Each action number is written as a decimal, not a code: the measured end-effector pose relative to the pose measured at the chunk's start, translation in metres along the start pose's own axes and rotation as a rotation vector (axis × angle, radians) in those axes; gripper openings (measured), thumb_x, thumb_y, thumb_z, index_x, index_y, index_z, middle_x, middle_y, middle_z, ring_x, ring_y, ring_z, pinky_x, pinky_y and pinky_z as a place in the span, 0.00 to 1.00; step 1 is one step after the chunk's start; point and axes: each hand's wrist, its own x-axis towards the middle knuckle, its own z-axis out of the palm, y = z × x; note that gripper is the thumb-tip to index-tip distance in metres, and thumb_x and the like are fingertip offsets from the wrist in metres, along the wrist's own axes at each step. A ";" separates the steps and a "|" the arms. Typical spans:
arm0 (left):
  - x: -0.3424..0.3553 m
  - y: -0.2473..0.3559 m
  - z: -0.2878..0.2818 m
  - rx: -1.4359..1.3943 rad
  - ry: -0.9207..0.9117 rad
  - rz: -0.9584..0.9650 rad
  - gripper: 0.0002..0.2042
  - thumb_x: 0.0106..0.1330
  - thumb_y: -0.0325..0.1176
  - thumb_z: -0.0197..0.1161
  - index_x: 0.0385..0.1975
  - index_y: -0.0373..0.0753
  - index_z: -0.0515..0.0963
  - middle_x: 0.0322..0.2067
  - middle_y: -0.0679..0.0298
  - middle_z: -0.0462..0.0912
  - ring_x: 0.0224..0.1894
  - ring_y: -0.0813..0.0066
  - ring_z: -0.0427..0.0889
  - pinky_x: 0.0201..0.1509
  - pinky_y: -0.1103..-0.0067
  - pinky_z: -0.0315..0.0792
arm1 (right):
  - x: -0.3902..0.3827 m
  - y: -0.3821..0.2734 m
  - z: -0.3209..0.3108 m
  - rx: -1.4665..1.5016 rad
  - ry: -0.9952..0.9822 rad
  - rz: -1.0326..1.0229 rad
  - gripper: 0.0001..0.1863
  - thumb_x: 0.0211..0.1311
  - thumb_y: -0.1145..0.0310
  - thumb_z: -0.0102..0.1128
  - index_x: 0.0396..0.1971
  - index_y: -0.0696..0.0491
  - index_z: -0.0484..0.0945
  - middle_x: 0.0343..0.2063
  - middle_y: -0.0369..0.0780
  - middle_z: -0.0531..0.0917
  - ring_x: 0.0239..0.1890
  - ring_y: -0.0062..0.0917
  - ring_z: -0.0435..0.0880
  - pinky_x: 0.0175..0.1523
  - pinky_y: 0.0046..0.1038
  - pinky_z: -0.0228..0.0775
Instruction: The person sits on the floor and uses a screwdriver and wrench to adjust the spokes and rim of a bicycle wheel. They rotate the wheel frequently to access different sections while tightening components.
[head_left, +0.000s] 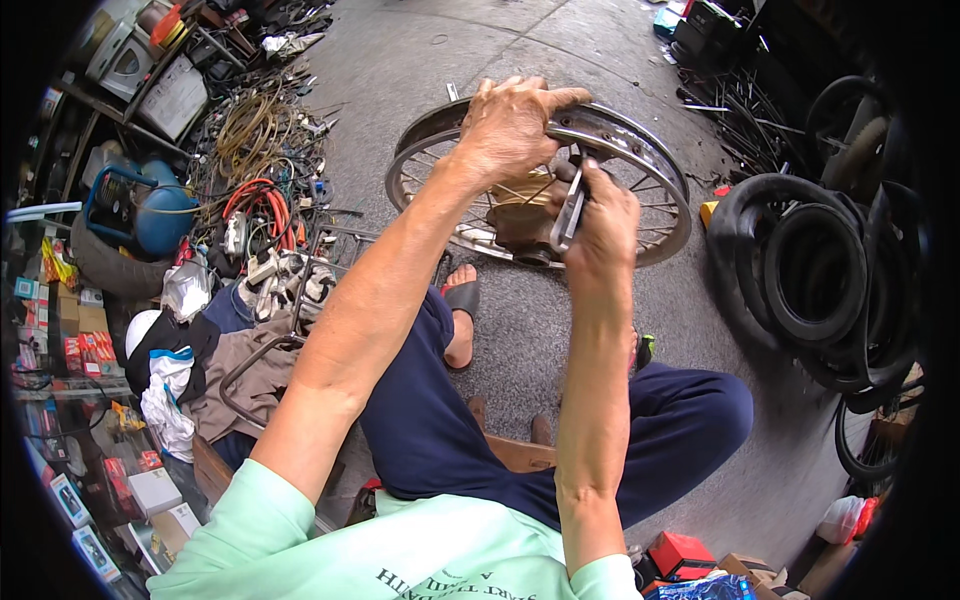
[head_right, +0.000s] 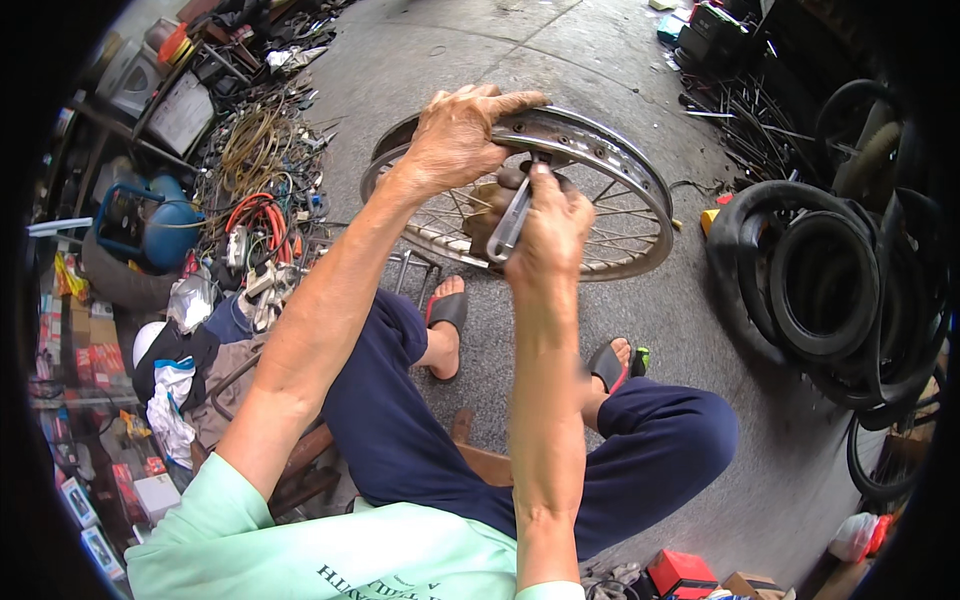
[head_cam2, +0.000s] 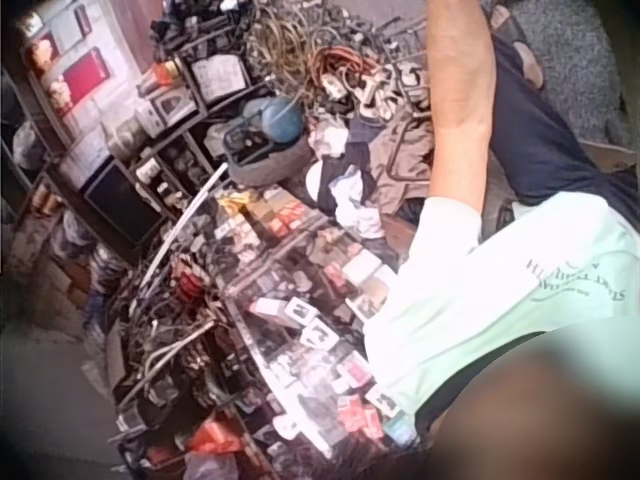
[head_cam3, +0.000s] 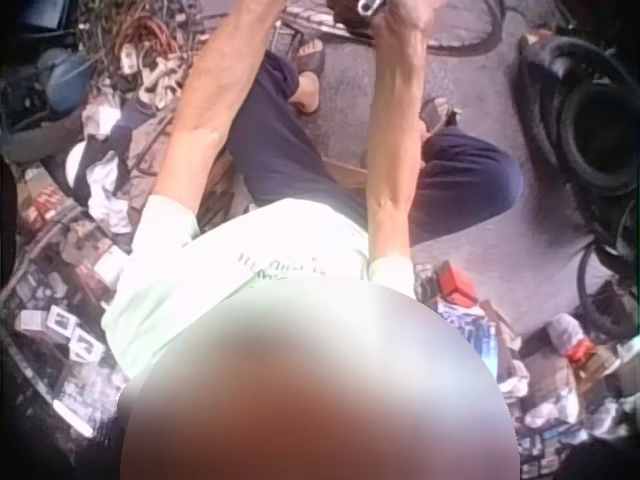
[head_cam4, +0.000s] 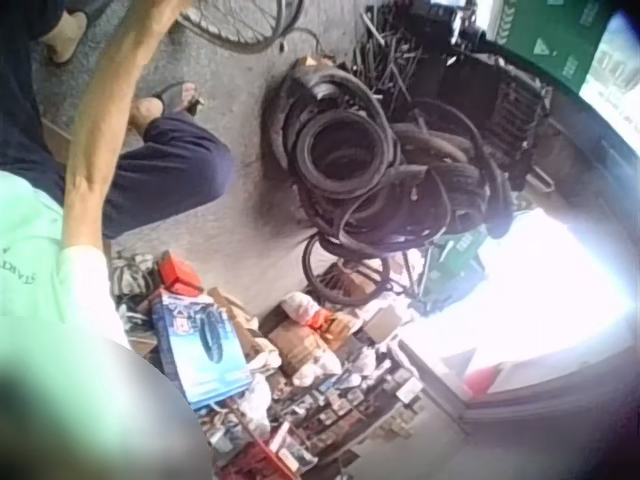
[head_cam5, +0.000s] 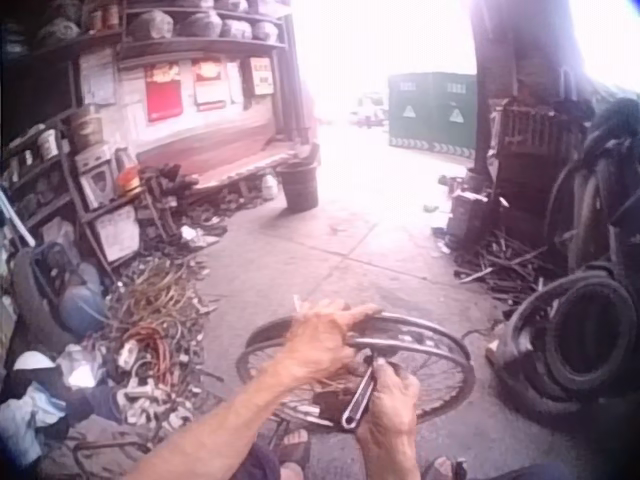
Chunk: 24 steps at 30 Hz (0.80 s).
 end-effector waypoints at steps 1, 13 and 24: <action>0.000 -0.002 -0.001 -0.004 -0.005 0.004 0.26 0.55 0.35 0.67 0.57 0.62 0.78 0.35 0.64 0.80 0.44 0.65 0.81 0.53 0.63 0.72 | 0.006 -0.003 -0.013 -0.023 -0.082 0.037 0.10 0.70 0.68 0.55 0.31 0.59 0.73 0.22 0.42 0.80 0.15 0.21 0.75 0.16 0.25 0.67; 0.000 -0.001 -0.003 -0.063 -0.017 0.027 0.24 0.58 0.40 0.69 0.56 0.62 0.78 0.34 0.66 0.80 0.44 0.67 0.80 0.54 0.65 0.69 | 0.027 -0.049 -0.075 -0.258 -0.520 0.144 0.08 0.69 0.68 0.59 0.37 0.57 0.74 0.20 0.36 0.77 0.12 0.12 0.67 0.15 0.13 0.56; 0.001 -0.003 -0.001 -0.045 -0.043 -0.043 0.24 0.56 0.46 0.72 0.56 0.64 0.78 0.39 0.66 0.82 0.47 0.66 0.81 0.56 0.63 0.71 | -0.004 -0.004 -0.075 -0.312 -0.263 0.195 0.12 0.72 0.65 0.53 0.41 0.60 0.74 0.26 0.39 0.81 0.15 0.15 0.72 0.14 0.16 0.56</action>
